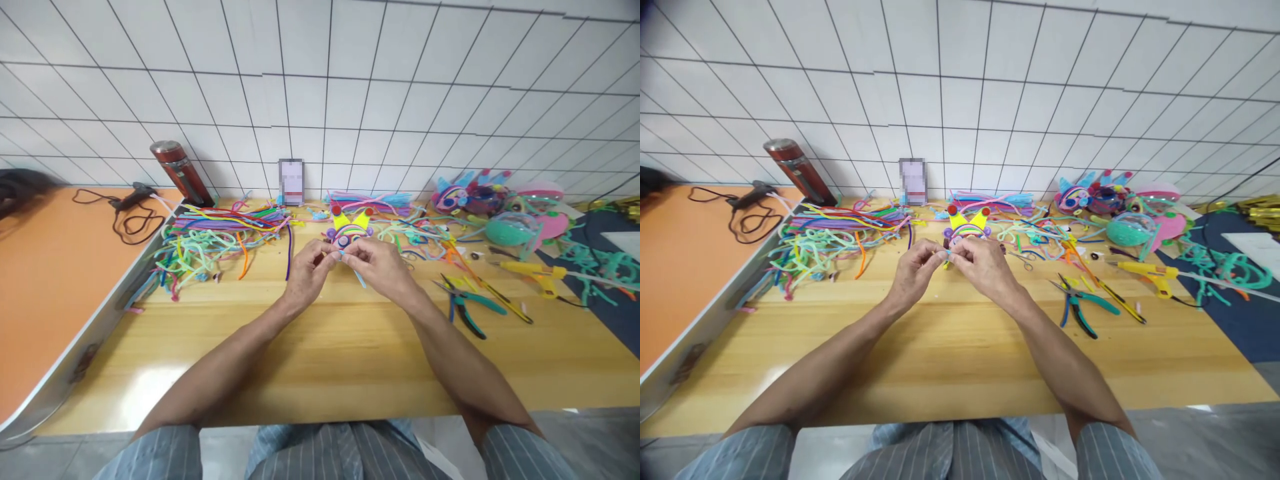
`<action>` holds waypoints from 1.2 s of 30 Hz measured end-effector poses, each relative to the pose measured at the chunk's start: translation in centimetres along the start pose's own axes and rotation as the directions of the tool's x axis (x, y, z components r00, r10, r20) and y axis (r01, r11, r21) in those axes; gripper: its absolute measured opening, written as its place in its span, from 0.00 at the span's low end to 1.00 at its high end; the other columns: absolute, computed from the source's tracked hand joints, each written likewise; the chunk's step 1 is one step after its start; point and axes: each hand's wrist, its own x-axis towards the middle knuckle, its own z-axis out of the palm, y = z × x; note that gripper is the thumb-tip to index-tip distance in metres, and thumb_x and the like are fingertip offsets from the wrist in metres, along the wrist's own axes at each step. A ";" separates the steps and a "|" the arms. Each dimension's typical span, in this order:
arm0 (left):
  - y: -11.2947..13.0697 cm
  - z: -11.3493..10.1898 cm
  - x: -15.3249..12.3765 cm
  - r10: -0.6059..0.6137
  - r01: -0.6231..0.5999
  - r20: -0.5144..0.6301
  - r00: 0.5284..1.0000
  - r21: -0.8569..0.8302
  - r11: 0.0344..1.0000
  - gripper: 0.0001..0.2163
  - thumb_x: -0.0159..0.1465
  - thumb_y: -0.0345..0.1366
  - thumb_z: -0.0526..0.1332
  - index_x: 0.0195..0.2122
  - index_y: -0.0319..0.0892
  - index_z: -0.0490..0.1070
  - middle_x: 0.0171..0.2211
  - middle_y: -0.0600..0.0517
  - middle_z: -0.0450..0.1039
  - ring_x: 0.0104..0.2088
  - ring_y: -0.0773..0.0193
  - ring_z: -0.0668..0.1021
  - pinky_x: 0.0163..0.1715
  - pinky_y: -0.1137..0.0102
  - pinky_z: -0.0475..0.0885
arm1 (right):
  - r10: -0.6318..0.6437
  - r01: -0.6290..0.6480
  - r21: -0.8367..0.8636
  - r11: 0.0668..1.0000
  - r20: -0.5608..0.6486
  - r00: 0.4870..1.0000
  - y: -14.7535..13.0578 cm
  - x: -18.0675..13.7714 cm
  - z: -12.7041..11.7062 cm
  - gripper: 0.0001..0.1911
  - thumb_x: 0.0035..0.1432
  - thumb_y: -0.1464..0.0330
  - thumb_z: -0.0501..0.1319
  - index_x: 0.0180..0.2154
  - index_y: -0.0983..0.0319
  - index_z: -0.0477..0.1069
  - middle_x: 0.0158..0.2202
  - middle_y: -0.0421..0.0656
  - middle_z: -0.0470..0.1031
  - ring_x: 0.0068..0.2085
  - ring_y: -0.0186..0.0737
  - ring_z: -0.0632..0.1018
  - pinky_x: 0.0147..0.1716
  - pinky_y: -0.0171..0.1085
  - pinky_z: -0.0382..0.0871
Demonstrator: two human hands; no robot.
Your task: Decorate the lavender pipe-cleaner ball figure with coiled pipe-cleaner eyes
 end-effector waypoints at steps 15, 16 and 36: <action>-0.1 2.5 -1.9 -0.318 0.202 -0.244 0.916 -0.405 0.892 0.19 0.60 0.54 0.75 0.35 0.43 0.77 0.25 0.57 0.67 0.25 0.70 0.65 0.27 0.72 0.63 | 0.232 -0.226 0.370 0.901 0.030 0.972 0.7 -0.2 2.8 0.13 0.59 0.56 0.68 0.33 0.60 0.78 0.25 0.39 0.78 0.26 0.35 0.74 0.27 0.35 0.66; -0.3 2.5 -1.9 -0.314 0.204 -0.232 0.921 -0.399 0.894 0.19 0.61 0.54 0.75 0.35 0.42 0.77 0.25 0.57 0.67 0.25 0.70 0.65 0.28 0.72 0.64 | 0.229 -0.222 0.365 0.904 0.025 0.973 0.7 -0.2 2.8 0.13 0.59 0.57 0.67 0.32 0.60 0.78 0.25 0.39 0.77 0.25 0.34 0.74 0.27 0.35 0.65; -0.2 1.3 -1.1 -0.185 0.154 -0.151 0.971 -0.198 0.968 0.13 0.65 0.48 0.72 0.36 0.42 0.80 0.27 0.55 0.74 0.27 0.67 0.71 0.31 0.70 0.67 | -0.025 0.016 -0.098 0.995 -0.093 0.995 0.1 -0.5 1.5 0.06 0.65 0.70 0.65 0.34 0.58 0.79 0.29 0.41 0.80 0.30 0.38 0.75 0.34 0.37 0.67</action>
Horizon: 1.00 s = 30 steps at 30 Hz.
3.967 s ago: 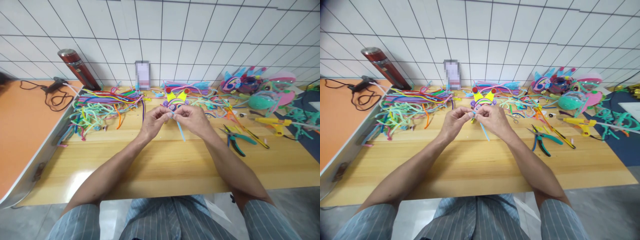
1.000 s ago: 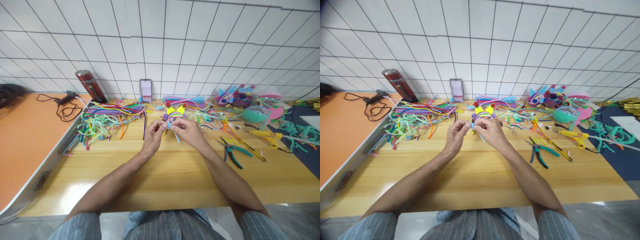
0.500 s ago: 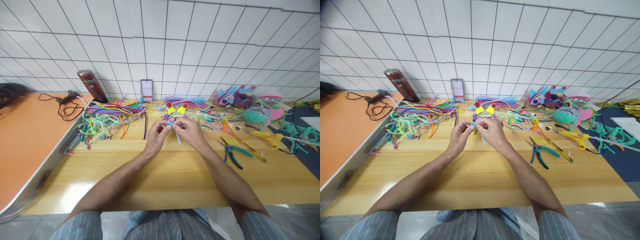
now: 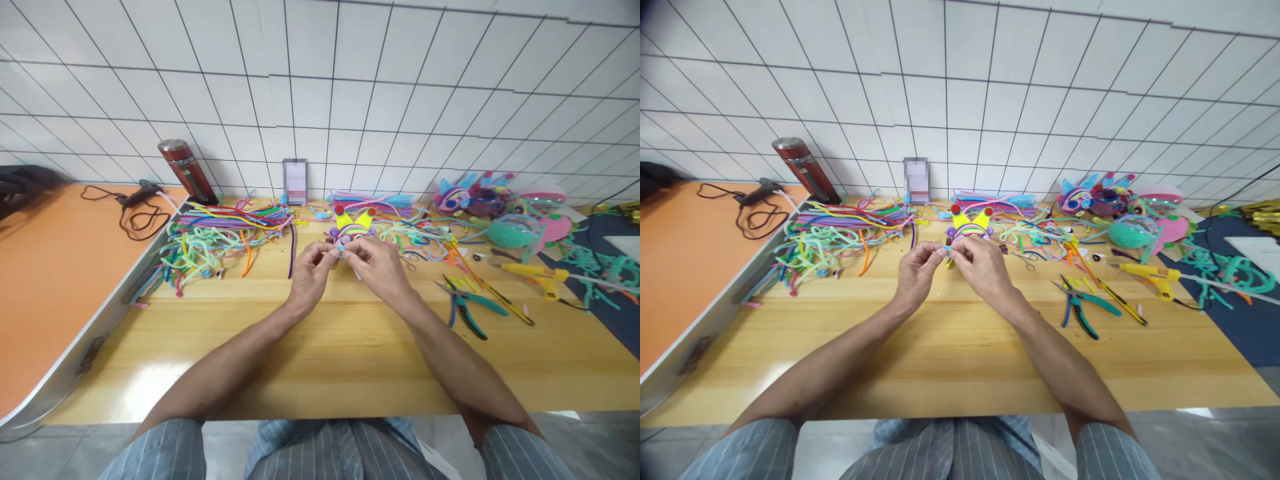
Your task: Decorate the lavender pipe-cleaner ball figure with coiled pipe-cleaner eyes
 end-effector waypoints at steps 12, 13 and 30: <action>0.1 0.5 -0.2 -0.131 0.135 0.039 0.991 -0.160 0.978 0.19 0.61 0.53 0.74 0.35 0.42 0.77 0.24 0.57 0.68 0.25 0.69 0.66 0.29 0.72 0.65 | 0.197 -0.232 0.361 0.903 0.132 0.972 0.6 0.3 0.3 0.09 0.61 0.61 0.66 0.34 0.61 0.78 0.26 0.40 0.78 0.26 0.35 0.75 0.28 0.35 0.67; 0.1 0.4 0.1 -0.118 0.126 0.064 0.991 -0.131 0.983 0.18 0.61 0.53 0.74 0.35 0.42 0.77 0.25 0.57 0.68 0.25 0.69 0.66 0.29 0.72 0.64 | 0.180 -0.208 0.320 0.924 0.116 0.977 0.5 0.4 0.1 0.08 0.61 0.63 0.65 0.33 0.60 0.78 0.26 0.39 0.78 0.26 0.35 0.75 0.29 0.35 0.67; 0.2 0.3 0.2 -0.123 0.120 -0.007 0.992 -0.171 0.978 0.19 0.60 0.54 0.75 0.34 0.43 0.76 0.25 0.57 0.69 0.25 0.69 0.65 0.29 0.71 0.65 | 0.189 -0.225 0.303 0.926 0.143 0.971 0.6 0.1 0.9 0.14 0.63 0.56 0.66 0.34 0.60 0.77 0.26 0.39 0.78 0.26 0.34 0.73 0.27 0.34 0.65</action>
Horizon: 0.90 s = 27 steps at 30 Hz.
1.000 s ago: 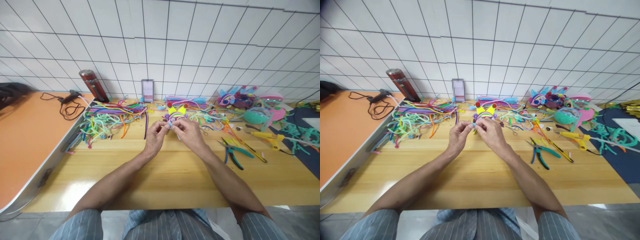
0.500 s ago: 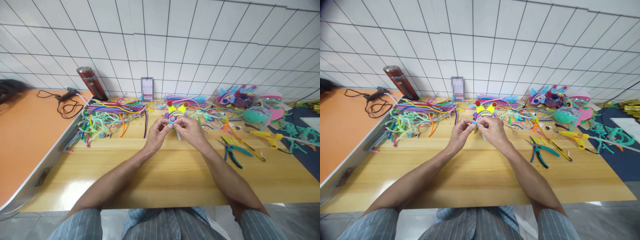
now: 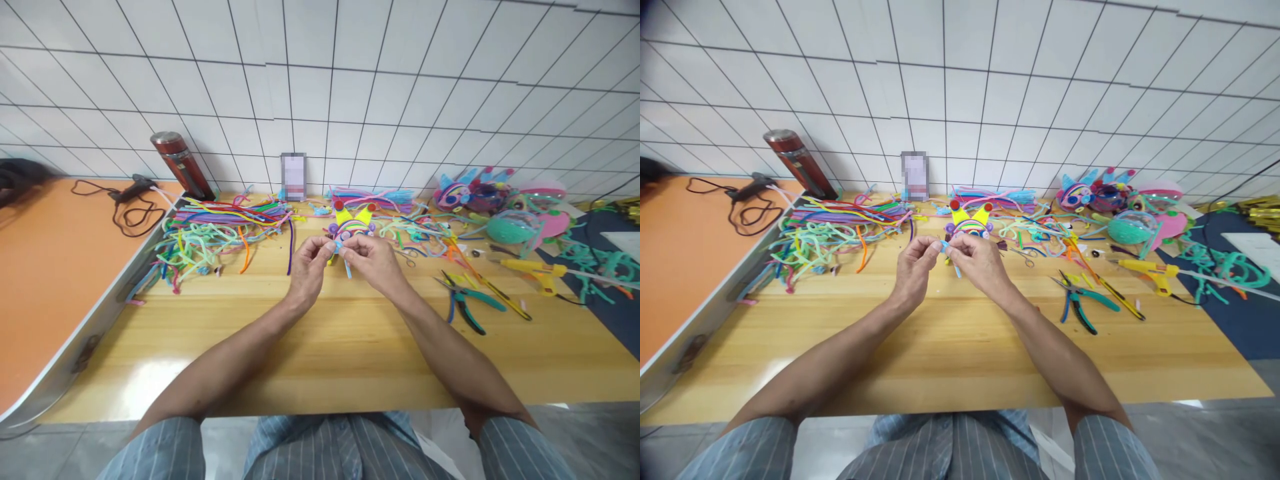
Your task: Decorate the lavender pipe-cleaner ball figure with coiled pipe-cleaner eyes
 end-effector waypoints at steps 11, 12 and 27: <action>0.3 -1.2 1.5 0.142 -0.214 0.239 0.960 0.308 0.927 0.09 0.64 0.43 0.72 0.34 0.44 0.80 0.30 0.53 0.76 0.28 0.65 0.70 0.31 0.69 0.65 | -0.253 0.225 -0.460 0.859 0.000 0.967 -0.3 0.0 -1.4 0.09 0.61 0.73 0.64 0.28 0.59 0.73 0.27 0.41 0.77 0.30 0.37 0.73 0.34 0.37 0.64; 0.5 -1.3 1.6 0.163 -0.243 0.254 0.954 0.331 0.912 0.08 0.65 0.42 0.71 0.33 0.44 0.81 0.30 0.53 0.76 0.29 0.65 0.70 0.32 0.68 0.65 | -0.272 0.243 -0.489 0.838 0.013 0.962 -0.4 -0.1 -1.5 0.09 0.61 0.74 0.64 0.29 0.59 0.73 0.28 0.41 0.77 0.30 0.38 0.73 0.35 0.38 0.64; -0.3 -0.2 0.2 0.015 -0.016 0.020 1.000 0.036 0.999 0.18 0.61 0.53 0.74 0.33 0.42 0.76 0.27 0.55 0.71 0.27 0.67 0.67 0.31 0.70 0.65 | 0.005 -0.002 0.080 0.997 -0.036 0.999 0.4 0.0 0.6 0.16 0.62 0.54 0.68 0.36 0.60 0.79 0.31 0.42 0.81 0.30 0.37 0.78 0.30 0.36 0.69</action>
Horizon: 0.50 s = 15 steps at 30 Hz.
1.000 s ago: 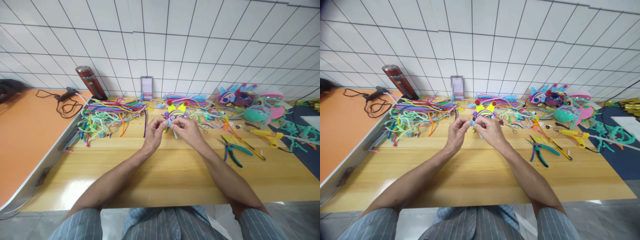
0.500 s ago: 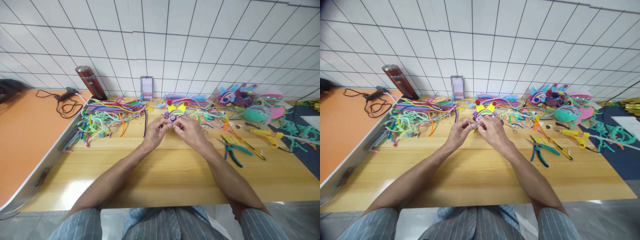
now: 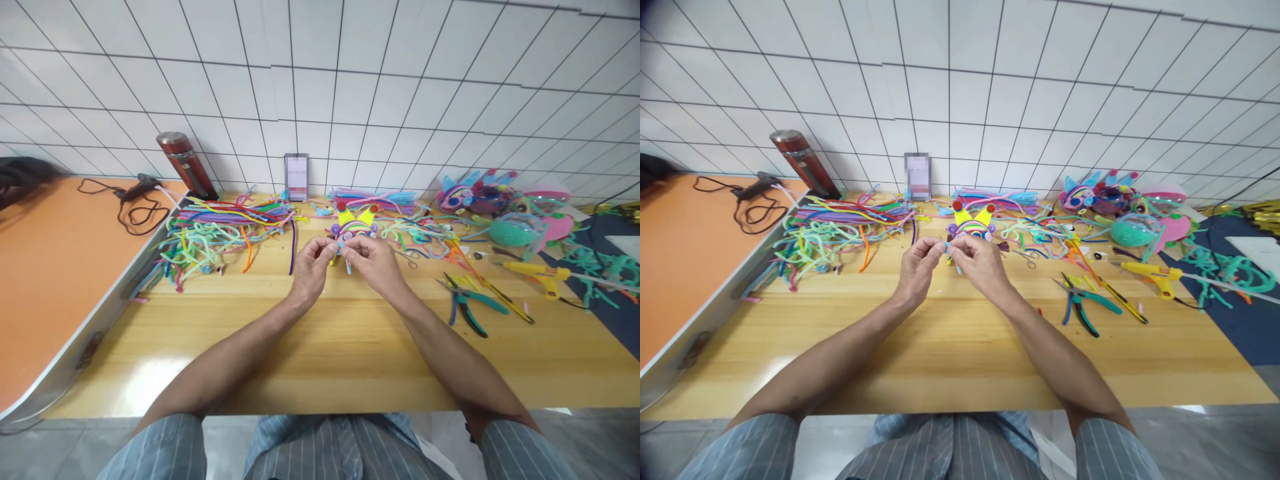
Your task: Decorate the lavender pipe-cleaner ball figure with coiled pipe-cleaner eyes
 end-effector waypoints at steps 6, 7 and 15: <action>-0.2 0.2 -0.1 -0.101 0.102 0.011 0.995 -0.116 0.988 0.23 0.56 0.58 0.76 0.33 0.42 0.75 0.21 0.59 0.63 0.23 0.71 0.61 0.25 0.72 0.57 | 0.045 -0.048 0.055 0.997 0.044 0.998 -0.6 0.2 -0.5 0.22 0.61 0.48 0.68 0.32 0.60 0.76 0.24 0.38 0.74 0.26 0.35 0.72 0.29 0.36 0.67; -0.2 0.2 0.0 -0.097 0.098 0.020 0.995 -0.111 0.989 0.23 0.56 0.58 0.76 0.32 0.42 0.76 0.21 0.59 0.63 0.23 0.71 0.61 0.25 0.73 0.58 | 0.042 -0.044 0.041 0.998 0.045 0.998 -0.6 0.2 -0.6 0.21 0.62 0.49 0.67 0.31 0.60 0.76 0.24 0.38 0.73 0.26 0.35 0.72 0.29 0.36 0.66; 0.0 -0.5 0.9 0.038 -0.051 0.122 0.992 0.104 0.993 0.16 0.59 0.50 0.75 0.35 0.42 0.81 0.30 0.53 0.77 0.28 0.67 0.71 0.31 0.71 0.67 | -0.232 0.214 -0.353 0.911 -0.009 0.973 -0.8 0.0 -1.4 0.08 0.65 0.68 0.63 0.32 0.59 0.77 0.29 0.42 0.79 0.32 0.38 0.75 0.37 0.38 0.67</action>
